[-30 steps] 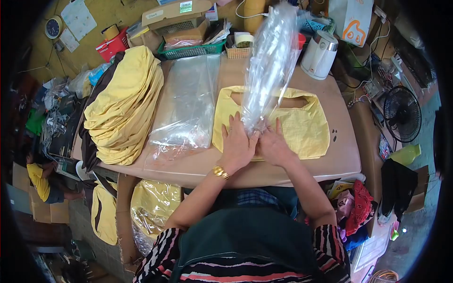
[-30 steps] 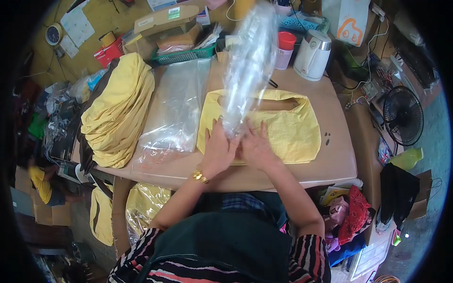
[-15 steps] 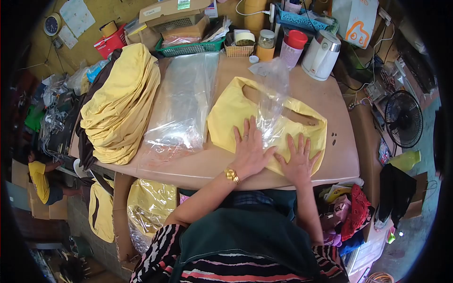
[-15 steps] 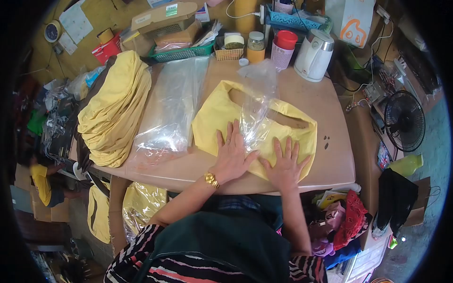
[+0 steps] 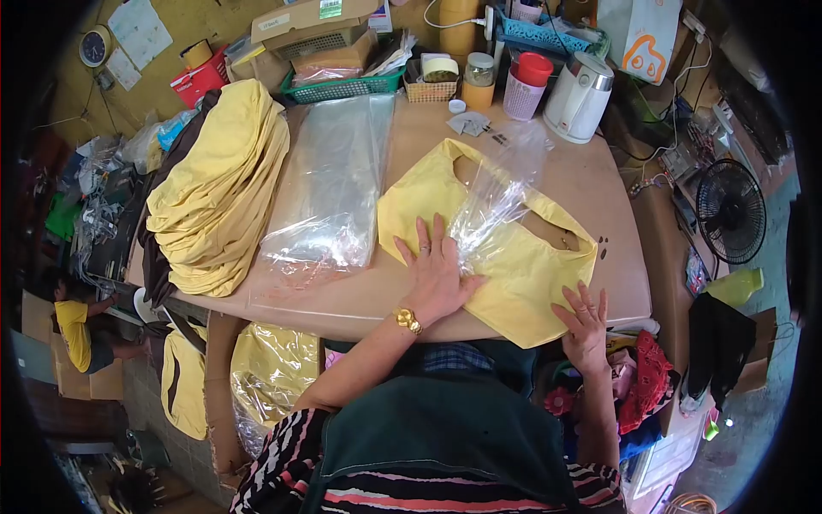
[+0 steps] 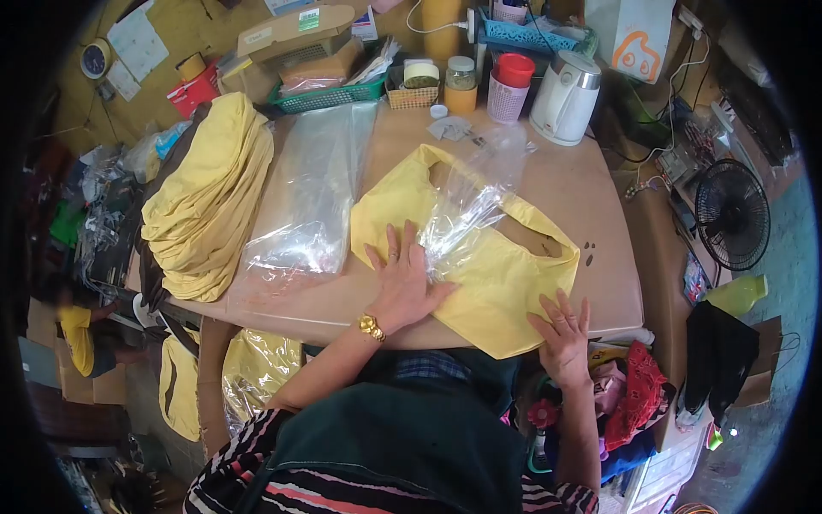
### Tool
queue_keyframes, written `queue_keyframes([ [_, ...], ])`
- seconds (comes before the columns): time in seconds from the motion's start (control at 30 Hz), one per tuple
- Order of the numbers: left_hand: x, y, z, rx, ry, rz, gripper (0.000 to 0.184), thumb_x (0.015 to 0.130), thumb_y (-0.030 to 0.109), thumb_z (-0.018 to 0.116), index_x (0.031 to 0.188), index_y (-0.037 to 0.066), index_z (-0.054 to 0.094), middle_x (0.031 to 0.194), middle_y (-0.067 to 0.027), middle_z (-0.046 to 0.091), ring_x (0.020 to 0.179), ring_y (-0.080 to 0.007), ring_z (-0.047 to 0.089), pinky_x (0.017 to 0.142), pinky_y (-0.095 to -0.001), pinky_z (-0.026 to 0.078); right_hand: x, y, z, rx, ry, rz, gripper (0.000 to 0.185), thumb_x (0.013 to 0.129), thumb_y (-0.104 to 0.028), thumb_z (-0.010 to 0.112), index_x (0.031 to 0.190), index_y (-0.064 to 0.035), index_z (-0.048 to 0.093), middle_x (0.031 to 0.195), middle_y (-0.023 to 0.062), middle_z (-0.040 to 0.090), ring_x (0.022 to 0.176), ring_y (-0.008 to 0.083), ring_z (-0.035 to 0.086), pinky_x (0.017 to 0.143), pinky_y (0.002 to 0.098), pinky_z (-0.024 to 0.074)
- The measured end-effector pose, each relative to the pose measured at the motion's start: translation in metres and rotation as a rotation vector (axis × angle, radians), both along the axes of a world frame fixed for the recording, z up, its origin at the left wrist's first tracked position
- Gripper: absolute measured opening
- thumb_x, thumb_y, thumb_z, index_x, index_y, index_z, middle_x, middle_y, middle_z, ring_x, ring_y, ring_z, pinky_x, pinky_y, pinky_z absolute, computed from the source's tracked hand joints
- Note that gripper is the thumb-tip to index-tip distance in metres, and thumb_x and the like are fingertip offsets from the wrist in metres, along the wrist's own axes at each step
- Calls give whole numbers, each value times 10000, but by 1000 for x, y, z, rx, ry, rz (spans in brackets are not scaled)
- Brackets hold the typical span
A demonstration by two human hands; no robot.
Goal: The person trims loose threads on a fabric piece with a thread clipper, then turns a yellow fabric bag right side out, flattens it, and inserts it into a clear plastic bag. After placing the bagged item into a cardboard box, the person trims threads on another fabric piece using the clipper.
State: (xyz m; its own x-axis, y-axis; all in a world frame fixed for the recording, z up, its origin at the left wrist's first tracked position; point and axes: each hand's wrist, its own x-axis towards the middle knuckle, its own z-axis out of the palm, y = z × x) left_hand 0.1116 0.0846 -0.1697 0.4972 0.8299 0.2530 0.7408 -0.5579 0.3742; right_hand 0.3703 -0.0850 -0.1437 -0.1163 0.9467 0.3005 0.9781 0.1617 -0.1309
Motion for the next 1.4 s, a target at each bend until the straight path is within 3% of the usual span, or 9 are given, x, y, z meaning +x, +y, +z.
queue_keyframes([
  [0.17,11,-20,-1,-130,-22,-126,875,779,530,674,1326,-84,377,1529,-268,197,1418,-508,73,1026,-759,-14,-22,39,67,296,77,155,224,649,10,578,858,-38,643,813,73,634,790,269,617,813,416,466],
  [0.3,10,-38,-19,-142,-155,-537,838,798,452,689,1489,162,313,1563,-128,224,1453,-368,123,1125,-638,40,-89,110,104,119,37,448,96,744,-45,602,839,-35,610,802,112,637,806,296,628,712,431,469],
  [0.4,-19,-22,-22,-431,-478,-799,744,851,378,643,1463,94,329,1538,-171,253,1434,-314,223,1163,-475,175,-118,172,105,-246,-152,556,115,827,-114,597,896,-23,612,797,146,633,842,346,623,762,445,462],
  [0.57,-165,-5,75,-368,75,191,626,809,215,651,1313,-91,441,1112,-277,605,1028,-391,593,903,-467,463,-124,218,87,-511,316,495,181,857,-182,619,951,-40,683,1132,184,592,1114,322,545,929,426,429],
  [0.73,-278,-26,154,-205,-423,697,539,833,4,608,1321,-59,389,928,-164,645,644,-178,643,575,-276,521,-116,240,39,105,139,542,212,855,-208,646,966,-32,690,1319,162,522,1216,344,487,1004,412,400],
  [0.93,-320,-17,141,-258,-850,357,544,964,322,515,1367,-23,396,1082,-101,614,906,-134,600,753,-294,508,-126,265,22,-760,455,580,216,804,-229,708,872,-25,686,1323,132,529,1144,287,542,953,362,432],
  [1.07,-282,22,143,-182,-411,686,442,961,317,537,1230,-32,576,1097,-162,666,987,-221,619,818,-368,480,-139,259,59,-1162,120,653,271,771,-248,730,865,0,675,1018,117,677,887,232,631,774,355,476],
  [1.2,-255,36,156,-8,252,665,388,846,87,626,1218,-16,584,1134,-197,638,979,-279,623,872,-400,473,-94,217,83,-636,515,554,202,776,-161,726,846,15,654,704,64,624,690,150,568,655,312,451],
  [1.4,-213,46,176,535,180,350,434,740,-28,621,1167,52,624,1277,-86,600,1179,-306,560,1026,-427,380,-52,157,131,-94,790,113,132,837,-94,687,871,32,661,730,40,633,668,75,521,608,266,425],
])
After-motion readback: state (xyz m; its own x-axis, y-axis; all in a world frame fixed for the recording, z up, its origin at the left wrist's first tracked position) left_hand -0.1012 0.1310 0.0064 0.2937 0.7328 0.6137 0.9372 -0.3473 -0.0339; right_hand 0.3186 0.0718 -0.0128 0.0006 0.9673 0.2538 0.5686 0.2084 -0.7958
